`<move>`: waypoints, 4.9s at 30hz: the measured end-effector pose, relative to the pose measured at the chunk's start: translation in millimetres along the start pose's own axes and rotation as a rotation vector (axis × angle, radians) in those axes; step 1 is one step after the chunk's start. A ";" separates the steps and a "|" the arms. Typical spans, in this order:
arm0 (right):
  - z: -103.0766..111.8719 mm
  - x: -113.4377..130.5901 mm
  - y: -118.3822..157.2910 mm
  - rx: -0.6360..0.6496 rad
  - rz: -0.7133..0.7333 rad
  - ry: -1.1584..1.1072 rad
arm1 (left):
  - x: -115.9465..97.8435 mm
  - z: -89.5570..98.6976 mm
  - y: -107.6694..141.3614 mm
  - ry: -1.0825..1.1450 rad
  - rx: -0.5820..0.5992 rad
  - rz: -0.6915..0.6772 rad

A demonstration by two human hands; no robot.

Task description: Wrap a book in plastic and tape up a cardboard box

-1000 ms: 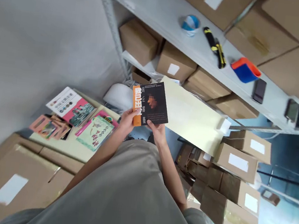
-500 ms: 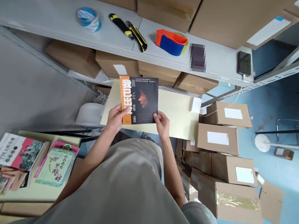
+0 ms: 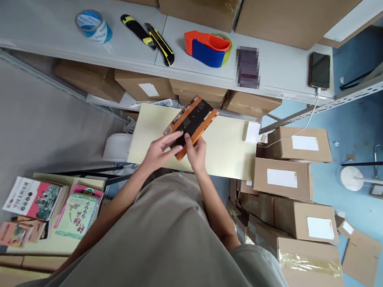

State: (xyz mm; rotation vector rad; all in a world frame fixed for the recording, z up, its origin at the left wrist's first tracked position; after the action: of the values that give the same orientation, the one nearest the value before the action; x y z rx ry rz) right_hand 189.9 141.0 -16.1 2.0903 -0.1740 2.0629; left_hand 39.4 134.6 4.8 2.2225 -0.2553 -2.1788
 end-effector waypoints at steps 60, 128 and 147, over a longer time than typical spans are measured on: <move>43.3 -6.6 9.8 0.259 -0.294 -0.288 | 49.1 46.4 5.9 0.162 -0.034 0.238; 40.4 -59.3 -7.9 0.370 -0.263 -0.056 | 60.3 92.0 6.7 0.009 -0.206 0.147; -172.7 -214.2 -128.8 0.212 -0.413 0.115 | 211.5 237.4 -126.2 -0.040 -0.573 0.395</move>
State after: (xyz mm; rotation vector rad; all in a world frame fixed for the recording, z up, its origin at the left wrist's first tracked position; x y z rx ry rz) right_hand 46.0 292.9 -236.3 1.9046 0.4728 2.0018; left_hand -181.0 255.6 -227.3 1.6556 -0.0489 -1.7957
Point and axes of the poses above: each hand's wrist, its own y-axis away from the middle knuckle, its own z-axis out of the back of the hand, x = y × z, the point moved 1 cm from there along -y, towards the middle knuckle, and after that the axes turned 3 degrees about z, right-handed, at the moved point
